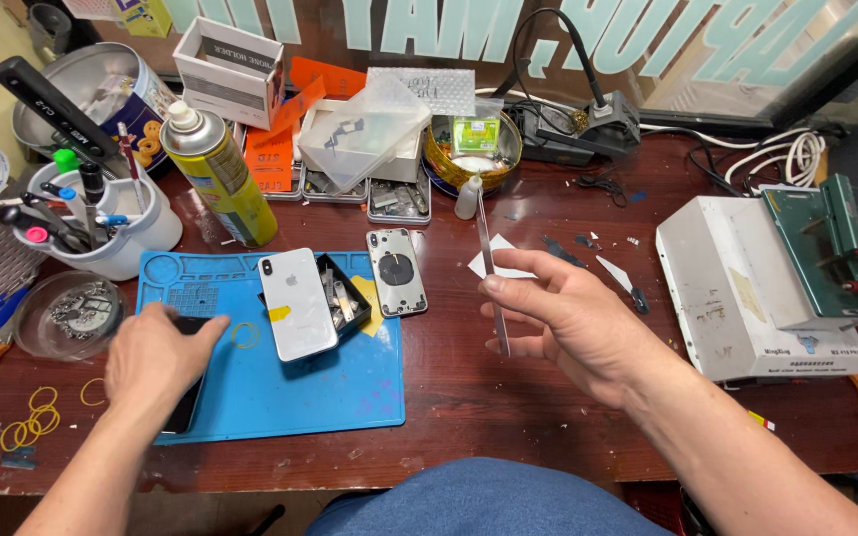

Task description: The person handles two white iPhone back covers, comparing a cracked one with a new one. They repeatedly attach and detach the new back cover onto a phone chassis, inspecting alignment and fit. The person also picks up and compares two phone chassis frames before placing them back on the workbench.

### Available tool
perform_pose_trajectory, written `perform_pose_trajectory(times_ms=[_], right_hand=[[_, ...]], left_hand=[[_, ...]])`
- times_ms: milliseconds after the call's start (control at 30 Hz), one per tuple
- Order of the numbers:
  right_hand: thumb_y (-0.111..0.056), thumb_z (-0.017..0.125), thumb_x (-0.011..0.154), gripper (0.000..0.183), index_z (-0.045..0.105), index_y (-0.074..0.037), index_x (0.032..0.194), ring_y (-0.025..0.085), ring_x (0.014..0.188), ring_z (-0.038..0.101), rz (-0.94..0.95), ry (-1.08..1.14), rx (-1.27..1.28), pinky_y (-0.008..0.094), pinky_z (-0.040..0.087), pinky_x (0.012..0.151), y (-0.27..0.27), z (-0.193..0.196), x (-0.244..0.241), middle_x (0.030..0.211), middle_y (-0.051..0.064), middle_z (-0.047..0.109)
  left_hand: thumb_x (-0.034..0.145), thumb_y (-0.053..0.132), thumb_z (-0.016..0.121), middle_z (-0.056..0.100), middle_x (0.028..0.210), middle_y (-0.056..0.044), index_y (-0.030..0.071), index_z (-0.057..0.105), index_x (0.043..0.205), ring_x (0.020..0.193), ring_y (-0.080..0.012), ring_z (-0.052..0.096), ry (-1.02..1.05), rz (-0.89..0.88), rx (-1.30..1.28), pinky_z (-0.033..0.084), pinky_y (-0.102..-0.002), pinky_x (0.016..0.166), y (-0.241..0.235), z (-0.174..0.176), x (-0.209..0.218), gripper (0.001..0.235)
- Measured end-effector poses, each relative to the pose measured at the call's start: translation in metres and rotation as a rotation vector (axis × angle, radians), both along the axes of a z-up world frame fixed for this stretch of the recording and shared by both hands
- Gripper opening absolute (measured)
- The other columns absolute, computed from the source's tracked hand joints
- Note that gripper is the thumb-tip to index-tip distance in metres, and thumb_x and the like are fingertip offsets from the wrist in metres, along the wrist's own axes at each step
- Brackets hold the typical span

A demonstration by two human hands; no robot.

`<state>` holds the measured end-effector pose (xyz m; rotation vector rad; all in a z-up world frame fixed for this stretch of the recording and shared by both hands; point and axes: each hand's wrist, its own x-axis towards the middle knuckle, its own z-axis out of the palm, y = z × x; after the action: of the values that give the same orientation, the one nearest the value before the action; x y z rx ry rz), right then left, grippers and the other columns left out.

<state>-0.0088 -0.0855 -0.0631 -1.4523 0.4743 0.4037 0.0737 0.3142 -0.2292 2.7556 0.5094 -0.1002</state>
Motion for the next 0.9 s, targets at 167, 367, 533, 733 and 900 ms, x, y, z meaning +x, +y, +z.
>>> perform_pose_trajectory(times_ms=[167,367,533,733,900], right_hand=[[-0.029,0.073,0.081,0.066,0.055,-0.010,0.142,0.017,0.105,0.064,-0.042,0.057,-0.026,0.042,0.059,0.084,0.002,-0.002,-0.009,0.113,0.006,0.066],[-0.028,0.073,0.080,0.065,0.056,-0.010,0.141,0.016,0.104,0.064,-0.108,0.059,0.004,0.041,0.059,0.083,-0.008,-0.006,-0.021,0.112,0.003,0.067],[-0.028,0.074,0.080,0.067,0.057,-0.009,0.142,0.016,0.104,0.064,-0.097,0.064,0.004,0.041,0.058,0.082,-0.026,-0.009,-0.026,0.113,0.005,0.068],[-0.028,0.074,0.080,0.069,0.055,-0.008,0.144,0.015,0.103,0.065,-0.088,0.018,0.011,0.038,0.059,0.080,-0.055,-0.006,-0.027,0.115,0.005,0.069],[-0.026,0.076,0.079,0.071,0.054,-0.006,0.144,0.015,0.098,0.066,-0.098,-0.016,0.031,0.041,0.060,0.079,-0.073,-0.006,-0.027,0.114,0.007,0.069]], left_hand=[[0.081,0.057,0.077,0.075,0.110,-0.027,-0.002,0.068,0.121,0.105,-0.0415,0.073,0.111,0.063,-0.291,0.058,-0.054,0.090,-0.059,0.020,0.025,0.072],[0.072,0.053,0.089,0.069,0.121,-0.026,-0.001,0.048,0.133,0.109,-0.0423,0.069,0.172,-0.031,-0.096,0.056,-0.054,0.090,-0.102,0.034,0.022,0.092],[0.066,0.050,0.094,0.069,0.121,-0.026,0.000,0.047,0.134,0.111,-0.0417,0.069,0.202,0.017,-0.113,0.057,-0.053,0.091,-0.108,0.027,0.026,0.096],[0.074,0.028,0.089,0.078,0.112,-0.024,-0.006,0.071,0.113,0.093,-0.0350,0.077,0.167,0.193,-0.447,0.062,-0.047,0.078,-0.093,0.000,0.038,0.055],[0.094,0.005,0.067,0.072,0.114,-0.022,-0.005,0.064,0.117,0.095,-0.0368,0.073,0.096,0.423,-0.977,0.062,-0.049,0.078,-0.079,-0.016,0.050,0.026]])
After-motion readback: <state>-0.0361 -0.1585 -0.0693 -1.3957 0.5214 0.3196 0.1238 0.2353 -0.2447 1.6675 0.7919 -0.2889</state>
